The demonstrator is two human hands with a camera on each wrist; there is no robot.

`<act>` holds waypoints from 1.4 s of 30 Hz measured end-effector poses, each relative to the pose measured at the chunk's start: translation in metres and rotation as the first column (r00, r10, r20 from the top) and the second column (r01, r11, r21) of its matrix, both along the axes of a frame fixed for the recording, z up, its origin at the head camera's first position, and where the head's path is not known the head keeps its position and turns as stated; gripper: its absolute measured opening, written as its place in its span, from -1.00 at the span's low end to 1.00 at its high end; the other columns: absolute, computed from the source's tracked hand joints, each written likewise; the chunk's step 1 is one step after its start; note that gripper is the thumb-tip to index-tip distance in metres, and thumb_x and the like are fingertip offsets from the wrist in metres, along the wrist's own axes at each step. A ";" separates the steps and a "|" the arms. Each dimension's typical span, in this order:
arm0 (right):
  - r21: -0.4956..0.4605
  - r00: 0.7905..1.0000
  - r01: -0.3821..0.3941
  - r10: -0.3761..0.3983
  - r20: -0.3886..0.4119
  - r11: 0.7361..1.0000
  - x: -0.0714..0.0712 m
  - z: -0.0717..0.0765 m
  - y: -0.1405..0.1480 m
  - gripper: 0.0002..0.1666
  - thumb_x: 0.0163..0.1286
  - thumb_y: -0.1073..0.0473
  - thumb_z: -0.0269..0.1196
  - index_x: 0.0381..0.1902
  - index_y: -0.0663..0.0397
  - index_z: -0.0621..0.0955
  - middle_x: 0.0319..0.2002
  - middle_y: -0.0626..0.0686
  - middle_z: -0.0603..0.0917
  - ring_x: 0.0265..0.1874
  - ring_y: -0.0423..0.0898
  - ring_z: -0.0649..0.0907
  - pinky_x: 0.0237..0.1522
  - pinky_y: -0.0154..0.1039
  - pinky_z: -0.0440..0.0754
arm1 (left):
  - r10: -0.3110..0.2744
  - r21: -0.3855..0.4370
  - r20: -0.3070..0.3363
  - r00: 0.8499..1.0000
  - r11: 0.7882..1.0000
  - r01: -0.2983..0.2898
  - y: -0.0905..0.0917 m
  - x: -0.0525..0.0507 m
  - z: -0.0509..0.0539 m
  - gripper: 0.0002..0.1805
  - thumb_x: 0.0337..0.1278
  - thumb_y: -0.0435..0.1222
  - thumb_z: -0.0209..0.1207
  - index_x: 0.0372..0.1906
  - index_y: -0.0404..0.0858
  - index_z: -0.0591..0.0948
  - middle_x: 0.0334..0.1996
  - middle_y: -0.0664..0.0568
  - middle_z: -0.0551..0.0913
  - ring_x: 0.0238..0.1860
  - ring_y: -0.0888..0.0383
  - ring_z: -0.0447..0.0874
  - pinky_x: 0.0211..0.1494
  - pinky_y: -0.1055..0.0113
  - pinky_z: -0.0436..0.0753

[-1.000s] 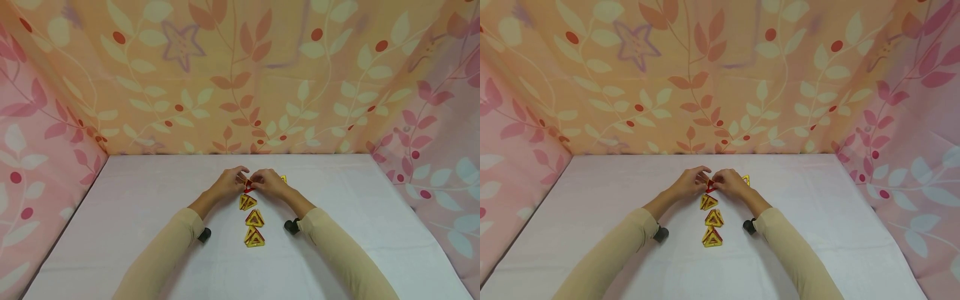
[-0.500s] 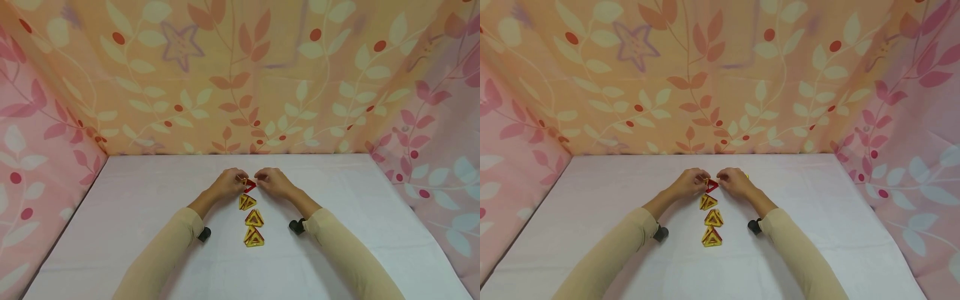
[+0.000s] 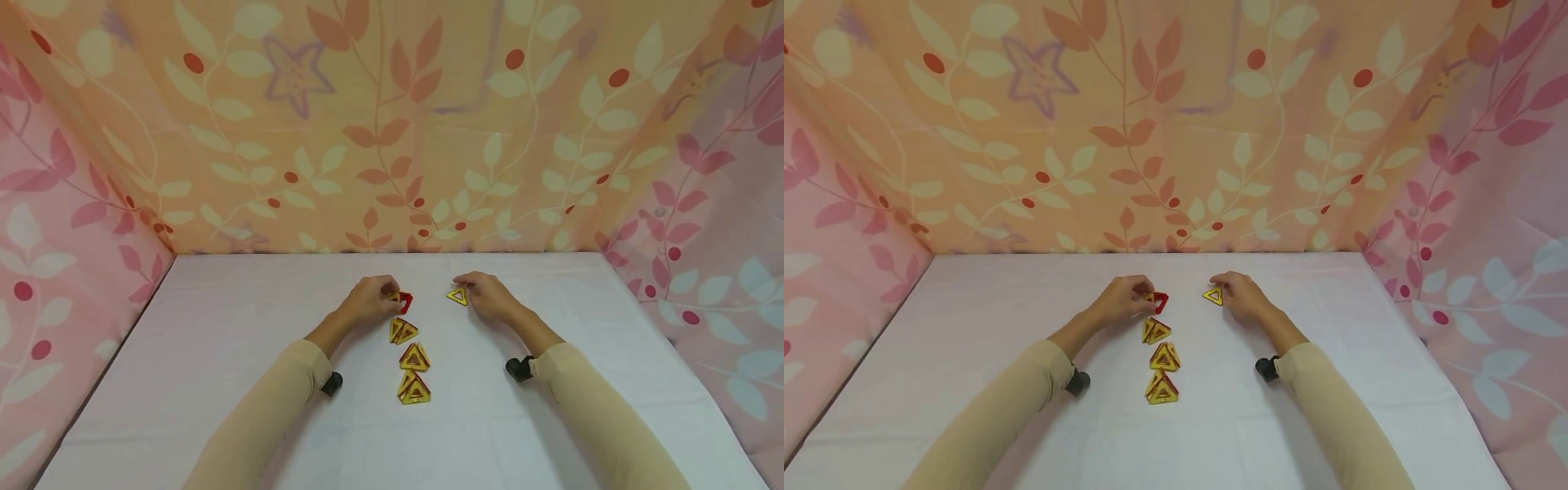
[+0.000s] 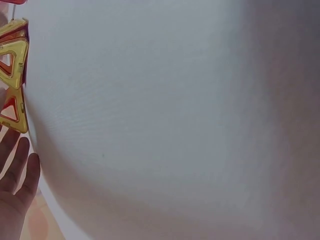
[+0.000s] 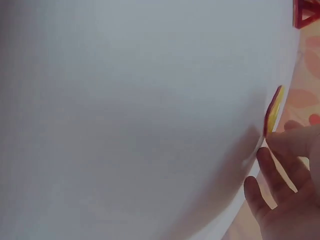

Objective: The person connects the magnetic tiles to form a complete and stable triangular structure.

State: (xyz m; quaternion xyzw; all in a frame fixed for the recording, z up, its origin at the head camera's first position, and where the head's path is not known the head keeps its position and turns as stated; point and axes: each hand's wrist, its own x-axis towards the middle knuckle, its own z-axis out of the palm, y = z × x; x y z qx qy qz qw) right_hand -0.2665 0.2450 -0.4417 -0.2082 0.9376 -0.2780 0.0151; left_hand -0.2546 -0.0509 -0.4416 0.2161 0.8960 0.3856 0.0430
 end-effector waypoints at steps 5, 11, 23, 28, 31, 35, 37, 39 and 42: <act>-0.004 0.999 -0.032 0.032 0.032 0.999 0.003 -0.002 0.008 -0.51 0.27 0.52 0.16 0.17 0.31 0.59 0.10 0.22 0.65 0.20 0.18 0.55 0.30 0.16 0.39 | 0.017 -0.007 -0.013 1.000 1.000 -0.017 -0.002 0.001 0.001 -0.66 -0.05 -0.25 0.51 -0.16 -0.22 0.66 -0.25 0.03 0.68 -0.15 0.10 0.59 0.05 0.17 0.56; -0.017 0.999 -0.029 0.029 0.040 0.999 0.007 -0.001 0.010 -0.53 0.23 0.44 0.29 0.13 0.27 0.61 0.03 0.18 0.68 0.08 0.13 0.60 0.22 0.13 0.46 | -0.014 0.022 -0.027 1.000 1.000 0.014 -0.004 -0.002 -0.002 -0.72 0.01 -0.47 0.42 -0.12 -0.31 0.68 -0.21 -0.04 0.71 -0.12 0.07 0.67 0.06 0.20 0.61; -0.097 0.993 -0.102 0.107 0.046 0.990 0.010 -0.002 0.000 -0.55 0.16 0.36 0.43 0.04 0.31 0.65 -0.05 0.18 0.70 -0.11 0.04 0.65 0.03 0.04 0.58 | -0.017 0.050 0.025 1.000 0.999 0.016 -0.006 -0.004 -0.006 -0.70 0.06 -0.50 0.38 -0.05 -0.39 0.68 -0.19 -0.08 0.71 -0.17 0.09 0.66 0.01 0.24 0.64; -0.096 0.992 -0.120 0.124 0.030 0.988 0.010 -0.002 -0.008 -0.55 0.18 0.36 0.43 0.05 0.33 0.65 -0.10 0.16 0.71 -0.14 0.02 0.64 0.01 0.00 0.58 | -0.021 0.033 0.039 0.999 0.999 0.020 -0.007 -0.005 -0.007 -0.73 0.10 -0.47 0.37 -0.06 -0.37 0.70 -0.19 -0.06 0.72 -0.16 0.11 0.65 0.02 0.24 0.63; -0.090 0.991 -0.130 0.134 0.033 0.987 0.009 -0.002 -0.014 -0.56 0.20 0.36 0.42 0.05 0.33 0.64 -0.11 0.14 0.70 -0.14 0.01 0.64 0.01 -0.01 0.59 | -0.023 0.013 0.038 0.999 1.000 0.023 -0.009 -0.006 -0.007 -0.74 0.12 -0.45 0.36 -0.05 -0.36 0.72 -0.19 -0.05 0.73 -0.16 0.12 0.65 0.03 0.22 0.62; -0.089 0.986 -0.160 0.163 0.033 0.983 0.008 -0.002 -0.023 -0.58 0.20 0.38 0.40 0.04 0.36 0.65 -0.11 0.16 0.71 -0.16 -0.01 0.64 -0.02 -0.05 0.60 | -0.017 -0.004 0.047 0.999 1.000 0.017 -0.009 -0.007 -0.007 -0.74 0.12 -0.43 0.37 -0.05 -0.34 0.73 -0.18 -0.03 0.74 -0.15 0.12 0.65 0.04 0.22 0.62; -0.089 0.984 -0.171 0.175 0.033 0.981 0.007 -0.002 -0.027 -0.59 0.19 0.38 0.40 0.02 0.37 0.65 -0.12 0.16 0.71 -0.18 -0.02 0.65 -0.04 -0.08 0.61 | -0.012 -0.008 0.053 0.999 1.000 0.013 -0.009 -0.008 -0.007 -0.73 0.11 -0.42 0.38 -0.05 -0.33 0.73 -0.18 -0.02 0.74 -0.16 0.13 0.65 0.03 0.23 0.62; -0.084 0.983 -0.176 0.180 0.034 0.981 0.007 -0.001 -0.032 -0.60 0.19 0.38 0.40 0.01 0.37 0.66 -0.14 0.16 0.71 -0.20 -0.03 0.64 -0.07 -0.11 0.61 | -0.007 -0.011 0.059 0.998 1.000 0.007 -0.008 -0.008 -0.007 -0.74 0.10 -0.42 0.39 -0.06 -0.32 0.74 -0.19 -0.01 0.74 -0.17 0.14 0.64 0.01 0.24 0.62; -0.064 0.985 -0.161 0.164 0.051 0.985 0.005 0.000 -0.038 -0.62 0.18 0.36 0.41 -0.01 0.33 0.68 -0.21 0.10 0.71 -0.25 -0.07 0.61 -0.12 -0.16 0.58 | -0.002 -0.006 0.061 0.998 1.000 0.003 -0.008 -0.008 -0.007 -0.74 0.09 -0.42 0.40 -0.07 -0.32 0.74 -0.19 -0.01 0.74 -0.17 0.14 0.64 0.01 0.25 0.62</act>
